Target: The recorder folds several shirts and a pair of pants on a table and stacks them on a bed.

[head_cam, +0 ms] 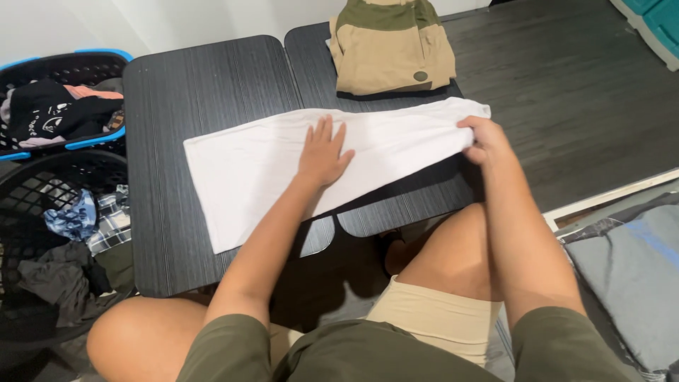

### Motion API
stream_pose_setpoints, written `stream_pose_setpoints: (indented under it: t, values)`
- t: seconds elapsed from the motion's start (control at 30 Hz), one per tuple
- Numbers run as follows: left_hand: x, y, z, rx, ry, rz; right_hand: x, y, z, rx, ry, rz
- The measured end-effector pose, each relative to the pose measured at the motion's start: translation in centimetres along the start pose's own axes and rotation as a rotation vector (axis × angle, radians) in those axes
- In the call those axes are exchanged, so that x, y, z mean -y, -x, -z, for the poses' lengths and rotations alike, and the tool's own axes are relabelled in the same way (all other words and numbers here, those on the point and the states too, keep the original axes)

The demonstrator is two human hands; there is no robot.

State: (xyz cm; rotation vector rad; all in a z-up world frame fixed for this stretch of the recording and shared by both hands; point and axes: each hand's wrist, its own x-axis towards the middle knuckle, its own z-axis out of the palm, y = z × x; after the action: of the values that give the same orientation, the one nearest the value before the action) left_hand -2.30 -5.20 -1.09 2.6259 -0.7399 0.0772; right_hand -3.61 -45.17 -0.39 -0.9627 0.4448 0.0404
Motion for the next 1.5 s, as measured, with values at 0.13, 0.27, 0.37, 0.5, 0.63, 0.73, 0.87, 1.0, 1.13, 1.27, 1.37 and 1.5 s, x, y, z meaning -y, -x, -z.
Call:
stream_pose_setpoints:
  t: [0.13, 0.27, 0.37, 0.5, 0.63, 0.73, 0.87, 1.0, 1.13, 1.27, 1.37, 1.5]
  values:
    - [-1.8, -0.6, -1.2, -0.038, 0.027, -0.054, 0.8, 1.9, 2.4, -0.151, 0.150, -0.056]
    - [-3.7, -1.4, -1.5, -0.046, 0.020, -0.075, 1.7, 4.4, 3.6, -0.208, 0.181, -0.124]
    - [-4.6, -1.6, -1.8, -0.049, 0.028, -0.089, 1.8, 4.1, 5.0, -0.206, 0.098, -0.071]
    - [-5.1, -1.4, -1.7, -0.074, 0.068, -0.097, 1.9, 3.3, 5.0, -0.160, 0.064, 0.034]
    - [-3.3, -2.8, -3.0, -0.029, 0.193, -0.057, 2.3, 4.3, 1.3, -0.242, 0.204, 0.087]
    - [0.1, -3.9, -6.5, -0.180, 0.673, -0.024, 2.0, 5.6, -2.3, -0.249, 0.211, 0.271]
    - [2.0, -2.8, -3.5, -0.024, 1.436, 0.130, 0.8, 6.8, -9.5, -0.117, 0.373, 0.548]
    - [3.1, 0.3, 0.9, 0.156, 1.843, 0.232, -2.8, 7.9, -18.3, 0.022, 0.794, 0.841]
    - [4.9, 3.1, 4.5, 0.233, 2.085, 0.252, -9.9, 6.2, -25.0, 0.046, 1.093, 0.950]
    - [8.1, 6.7, 6.3, 0.374, 2.456, -0.023, -15.6, 10.4, -31.4, 0.423, 1.130, 0.776]
    - [8.8, 10.1, 9.4, 0.059, 2.104, 0.431, -19.4, 12.2, -32.9, 0.553, 1.260, 0.825]
    - [13.1, 12.6, 7.7, 0.019, 1.948, 0.554, -22.3, 13.7, -33.6, 0.681, 1.438, 0.656]
